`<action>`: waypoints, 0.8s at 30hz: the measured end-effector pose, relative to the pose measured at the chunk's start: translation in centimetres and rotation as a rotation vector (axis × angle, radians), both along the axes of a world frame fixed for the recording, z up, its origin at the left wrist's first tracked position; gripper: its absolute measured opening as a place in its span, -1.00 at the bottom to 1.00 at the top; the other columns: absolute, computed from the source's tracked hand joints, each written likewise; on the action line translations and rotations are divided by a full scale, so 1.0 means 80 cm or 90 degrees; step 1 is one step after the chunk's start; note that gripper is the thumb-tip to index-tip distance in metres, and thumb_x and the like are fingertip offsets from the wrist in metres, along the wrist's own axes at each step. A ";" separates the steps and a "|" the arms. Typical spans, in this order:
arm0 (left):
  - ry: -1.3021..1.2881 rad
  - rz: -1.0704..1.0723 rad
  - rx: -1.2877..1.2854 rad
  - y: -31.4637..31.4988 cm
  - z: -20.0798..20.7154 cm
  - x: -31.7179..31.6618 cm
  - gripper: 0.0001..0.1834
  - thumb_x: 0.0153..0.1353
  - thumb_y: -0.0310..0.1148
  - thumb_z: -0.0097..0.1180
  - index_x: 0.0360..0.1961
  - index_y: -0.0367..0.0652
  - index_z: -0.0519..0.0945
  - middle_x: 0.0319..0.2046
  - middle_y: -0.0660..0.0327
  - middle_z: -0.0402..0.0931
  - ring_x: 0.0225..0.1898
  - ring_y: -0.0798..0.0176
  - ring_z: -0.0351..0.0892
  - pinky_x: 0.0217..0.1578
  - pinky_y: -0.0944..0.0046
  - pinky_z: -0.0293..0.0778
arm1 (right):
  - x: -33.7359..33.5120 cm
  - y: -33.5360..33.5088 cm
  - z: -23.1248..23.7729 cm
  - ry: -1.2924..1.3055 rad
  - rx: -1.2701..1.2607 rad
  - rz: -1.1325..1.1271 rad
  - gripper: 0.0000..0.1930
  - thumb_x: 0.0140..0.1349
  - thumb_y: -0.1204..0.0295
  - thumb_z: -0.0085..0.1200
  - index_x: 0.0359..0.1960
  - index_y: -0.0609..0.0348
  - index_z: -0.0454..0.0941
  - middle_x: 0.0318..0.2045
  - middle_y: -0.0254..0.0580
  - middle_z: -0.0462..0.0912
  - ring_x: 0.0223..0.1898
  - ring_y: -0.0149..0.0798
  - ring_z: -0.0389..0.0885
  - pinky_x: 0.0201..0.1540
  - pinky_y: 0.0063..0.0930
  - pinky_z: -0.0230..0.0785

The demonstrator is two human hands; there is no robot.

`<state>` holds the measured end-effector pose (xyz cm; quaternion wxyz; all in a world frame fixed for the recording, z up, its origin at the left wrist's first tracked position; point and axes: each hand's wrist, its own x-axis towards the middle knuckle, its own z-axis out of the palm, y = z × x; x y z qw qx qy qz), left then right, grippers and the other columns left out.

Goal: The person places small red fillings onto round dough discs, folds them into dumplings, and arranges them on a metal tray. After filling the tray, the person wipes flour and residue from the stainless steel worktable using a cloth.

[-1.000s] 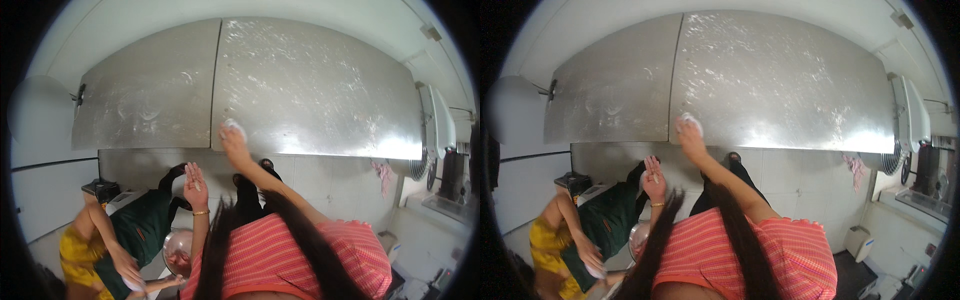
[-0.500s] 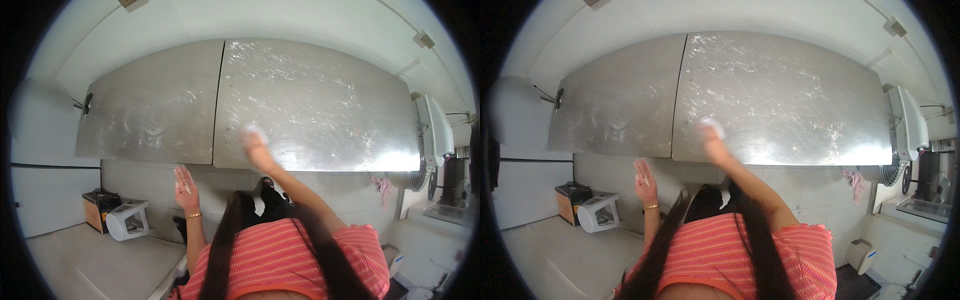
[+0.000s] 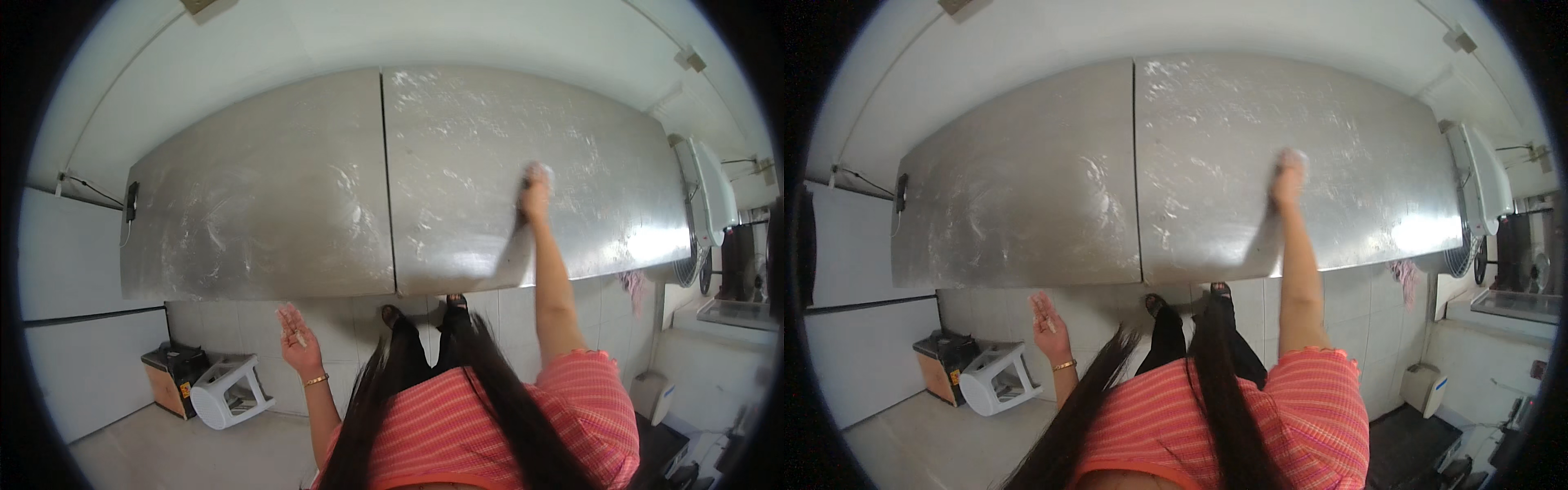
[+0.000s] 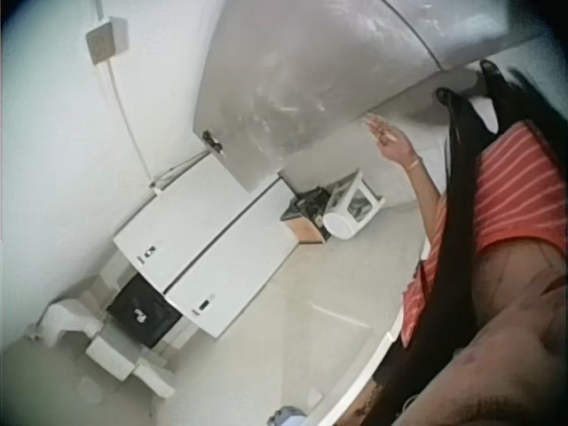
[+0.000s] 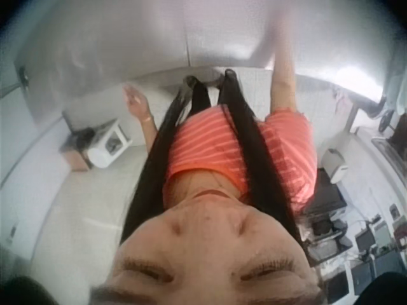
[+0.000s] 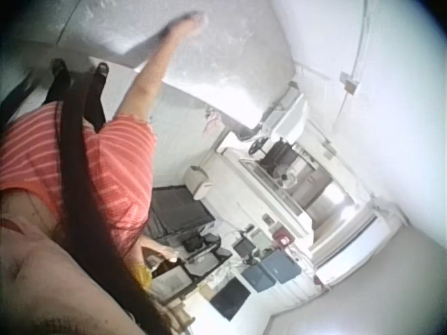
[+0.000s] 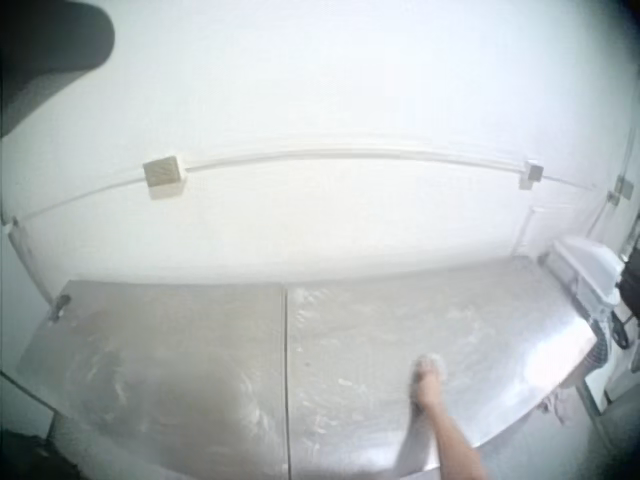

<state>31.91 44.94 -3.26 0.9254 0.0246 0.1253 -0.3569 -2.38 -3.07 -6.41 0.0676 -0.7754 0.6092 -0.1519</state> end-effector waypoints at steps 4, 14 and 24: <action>-0.155 -0.001 0.093 0.002 0.006 0.039 -0.45 0.16 -0.53 -0.36 0.24 -0.26 0.12 0.27 0.12 0.07 0.31 0.10 -0.02 0.32 0.15 -0.07 | 0.026 0.031 0.050 -0.033 -0.056 0.061 -0.47 0.02 0.66 -0.17 0.14 0.24 0.29 0.17 0.08 0.26 0.24 0.02 0.14 0.31 -0.22 -0.10; -0.073 0.050 0.082 -0.027 0.072 0.008 -0.48 0.26 -0.44 -0.49 0.28 -0.17 0.06 0.30 0.14 0.01 0.34 0.11 -0.10 0.34 0.15 -0.15 | 0.232 0.219 0.035 -0.221 -0.021 0.467 -0.50 -0.01 0.65 -0.10 0.07 0.20 0.36 0.14 -0.01 0.30 0.17 0.01 0.26 0.25 -0.12 0.03; -0.215 0.014 0.243 -0.036 0.043 -0.013 -0.46 0.19 -0.47 -0.42 0.24 -0.30 0.10 0.30 0.10 0.00 0.34 0.13 -0.10 0.33 0.15 -0.13 | 0.215 0.154 0.007 -0.311 0.083 0.446 -0.31 -0.10 0.82 -0.21 0.19 0.09 0.24 0.19 -0.03 0.25 0.24 0.06 0.13 0.28 -0.18 -0.03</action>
